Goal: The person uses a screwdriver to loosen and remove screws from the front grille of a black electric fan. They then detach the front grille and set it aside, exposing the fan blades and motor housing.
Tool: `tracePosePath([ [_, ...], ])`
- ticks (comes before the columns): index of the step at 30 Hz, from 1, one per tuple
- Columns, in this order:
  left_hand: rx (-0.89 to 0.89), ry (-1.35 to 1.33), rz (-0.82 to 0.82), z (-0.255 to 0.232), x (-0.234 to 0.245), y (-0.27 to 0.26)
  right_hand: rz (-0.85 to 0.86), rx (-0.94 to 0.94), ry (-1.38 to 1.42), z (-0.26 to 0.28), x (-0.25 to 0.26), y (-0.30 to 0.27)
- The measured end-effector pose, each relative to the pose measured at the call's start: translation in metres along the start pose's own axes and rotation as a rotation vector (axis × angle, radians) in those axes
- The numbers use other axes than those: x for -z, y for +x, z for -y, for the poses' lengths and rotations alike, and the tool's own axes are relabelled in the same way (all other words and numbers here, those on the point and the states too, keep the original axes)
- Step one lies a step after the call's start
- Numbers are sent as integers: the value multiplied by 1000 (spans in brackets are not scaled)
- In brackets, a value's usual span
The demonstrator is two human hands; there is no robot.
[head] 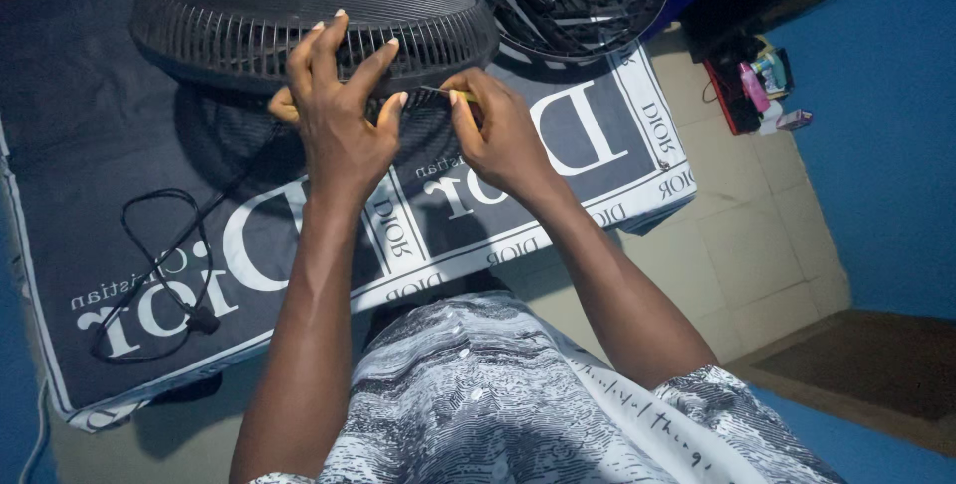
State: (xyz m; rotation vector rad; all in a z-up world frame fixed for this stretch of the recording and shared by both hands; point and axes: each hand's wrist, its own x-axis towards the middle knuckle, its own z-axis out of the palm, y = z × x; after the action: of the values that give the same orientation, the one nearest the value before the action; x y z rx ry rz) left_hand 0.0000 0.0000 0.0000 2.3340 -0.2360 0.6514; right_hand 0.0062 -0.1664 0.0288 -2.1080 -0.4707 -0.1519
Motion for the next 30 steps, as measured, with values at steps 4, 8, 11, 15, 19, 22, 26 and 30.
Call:
tracePosePath([
  [4, 4, 96, -6, -5, 6, 2, 16, -44, 111, -5, -3, 3],
  [8, 23, 102, -11, -7, 10, 3, 71, -57, 84, -10, -3, 4],
  [11, 27, 95, -19, -6, 12, 3, 88, -69, 277, -15, -4, 8],
  [15, 48, 79, -33, -6, 14, 3, 94, 30, 395, -21, -1, 23],
  [19, 82, 52, -58, -6, 18, 1, 169, 154, 187, -26, 11, 46],
  [22, 114, 24, -93, -8, 19, -3, 220, 227, 112, -23, 12, 58],
  [26, 169, 58, -115, -11, 16, -8, 264, 273, 137, -14, 4, 70],
  [30, 260, 73, -156, -12, 11, -17, 283, 207, 71, -7, -3, 75],
])
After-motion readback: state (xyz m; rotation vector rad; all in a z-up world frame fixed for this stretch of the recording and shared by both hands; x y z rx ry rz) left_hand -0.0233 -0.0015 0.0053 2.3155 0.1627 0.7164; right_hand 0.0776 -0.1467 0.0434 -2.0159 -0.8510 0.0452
